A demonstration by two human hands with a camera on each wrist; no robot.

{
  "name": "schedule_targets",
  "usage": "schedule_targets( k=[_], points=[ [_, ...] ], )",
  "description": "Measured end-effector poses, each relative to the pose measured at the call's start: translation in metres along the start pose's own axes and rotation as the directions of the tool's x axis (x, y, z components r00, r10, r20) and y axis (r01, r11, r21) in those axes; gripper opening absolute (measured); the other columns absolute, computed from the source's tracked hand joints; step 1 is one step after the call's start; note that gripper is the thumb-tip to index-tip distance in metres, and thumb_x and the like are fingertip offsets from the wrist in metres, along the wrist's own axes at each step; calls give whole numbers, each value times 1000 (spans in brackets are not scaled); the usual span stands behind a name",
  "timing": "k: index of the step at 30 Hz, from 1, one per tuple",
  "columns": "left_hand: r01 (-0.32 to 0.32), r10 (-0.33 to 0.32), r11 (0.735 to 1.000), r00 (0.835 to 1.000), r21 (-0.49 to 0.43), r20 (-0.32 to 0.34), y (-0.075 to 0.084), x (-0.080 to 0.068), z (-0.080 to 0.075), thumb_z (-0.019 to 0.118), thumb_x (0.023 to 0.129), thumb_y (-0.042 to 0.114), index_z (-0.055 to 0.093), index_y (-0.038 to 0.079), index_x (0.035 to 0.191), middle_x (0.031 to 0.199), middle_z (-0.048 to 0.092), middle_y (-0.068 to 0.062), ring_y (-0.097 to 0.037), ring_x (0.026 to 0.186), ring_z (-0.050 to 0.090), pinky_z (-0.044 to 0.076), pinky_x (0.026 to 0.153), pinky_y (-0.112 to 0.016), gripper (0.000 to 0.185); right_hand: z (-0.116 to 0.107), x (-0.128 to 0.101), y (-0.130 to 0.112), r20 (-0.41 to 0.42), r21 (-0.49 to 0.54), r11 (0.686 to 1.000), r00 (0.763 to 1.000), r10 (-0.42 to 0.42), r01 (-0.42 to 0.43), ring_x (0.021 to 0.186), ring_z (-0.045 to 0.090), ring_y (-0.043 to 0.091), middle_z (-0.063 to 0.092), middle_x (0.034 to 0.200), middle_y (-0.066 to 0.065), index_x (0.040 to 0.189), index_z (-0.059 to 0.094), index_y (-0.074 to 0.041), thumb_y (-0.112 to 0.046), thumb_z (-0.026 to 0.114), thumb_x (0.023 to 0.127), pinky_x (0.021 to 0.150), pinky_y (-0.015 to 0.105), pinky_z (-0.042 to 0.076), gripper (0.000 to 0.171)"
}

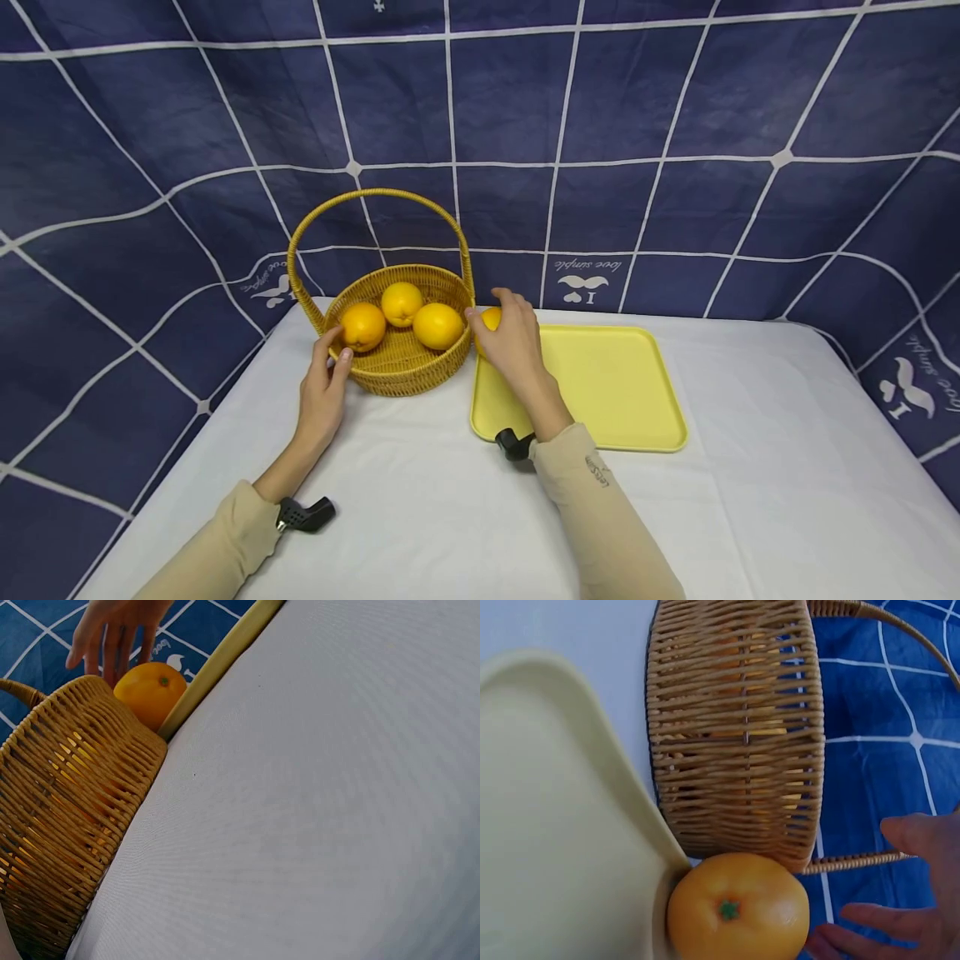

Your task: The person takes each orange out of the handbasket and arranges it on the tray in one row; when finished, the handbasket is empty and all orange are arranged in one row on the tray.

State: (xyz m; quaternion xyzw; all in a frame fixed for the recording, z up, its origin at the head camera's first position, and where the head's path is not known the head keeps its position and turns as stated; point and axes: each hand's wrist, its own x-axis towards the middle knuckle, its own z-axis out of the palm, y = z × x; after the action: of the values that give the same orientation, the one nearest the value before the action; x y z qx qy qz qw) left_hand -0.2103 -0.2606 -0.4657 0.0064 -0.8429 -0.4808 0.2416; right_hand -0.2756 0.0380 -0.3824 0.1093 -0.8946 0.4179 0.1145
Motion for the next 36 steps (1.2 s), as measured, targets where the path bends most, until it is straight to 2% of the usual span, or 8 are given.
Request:
schedule_targets(
  k=[4,12,19,21,25,27,30,36],
  points=[
    [-3,3,1000,1000,-1,-6,0,0,2,49,112,39,38,24,163,169,38,-2,-26,156,35,33,126,-53,54,0,-2,-3,-8,45,998,999,-42,43,131,59,36,64,141,19,145,59,-3,-40,69,100,117,49,45,60],
    [-18,18,1000,1000,11,1,1,2,5,49,112,38,33,26,166,171,35,3,-23,158,31,26,130,-50,57,-1,-4,-5,-30,104,992,997,-65,68,127,63,35,67,138,18,142,63,-3,-36,73,98,111,48,51,56],
    [-15,15,1000,1000,12,-8,0,2,4,50,112,38,35,26,165,170,36,2,-24,158,33,27,129,-51,56,13,-1,-14,38,103,988,992,-119,115,113,64,38,67,133,19,142,62,-4,-32,75,96,93,46,54,55],
    [-15,15,1000,1000,10,-12,0,2,4,50,112,38,36,26,165,170,37,1,-24,157,33,28,129,-51,56,17,3,-19,68,89,988,989,-130,124,114,63,37,67,134,19,143,61,-4,-30,77,95,96,46,54,57],
    [-6,6,1000,1000,7,-17,0,1,2,50,112,38,36,27,164,170,37,2,-24,157,34,29,129,-51,55,27,13,-29,136,26,988,978,-157,155,133,56,35,62,143,17,146,59,-3,-26,79,94,116,49,44,60],
    [-2,2,1000,1000,7,-22,0,0,1,50,112,38,36,27,164,169,38,3,-24,157,34,29,129,-51,55,33,19,-34,175,1,985,970,-169,172,140,52,36,60,147,15,147,58,-4,-25,79,95,121,50,40,60],
    [-2,2,1000,1000,9,-14,1,1,1,49,112,38,35,27,165,170,37,3,-24,157,33,28,129,-51,55,40,29,-39,219,-29,983,961,-170,180,140,52,36,60,147,15,147,58,-5,-26,80,95,121,49,41,60],
    [-1,1,1000,1000,18,-7,2,0,2,48,113,39,33,28,166,171,35,3,-24,158,32,26,130,-51,56,57,47,-40,294,-133,975,947,-131,176,131,59,34,64,143,15,145,60,-3,-28,84,91,111,47,49,64]
  ],
)
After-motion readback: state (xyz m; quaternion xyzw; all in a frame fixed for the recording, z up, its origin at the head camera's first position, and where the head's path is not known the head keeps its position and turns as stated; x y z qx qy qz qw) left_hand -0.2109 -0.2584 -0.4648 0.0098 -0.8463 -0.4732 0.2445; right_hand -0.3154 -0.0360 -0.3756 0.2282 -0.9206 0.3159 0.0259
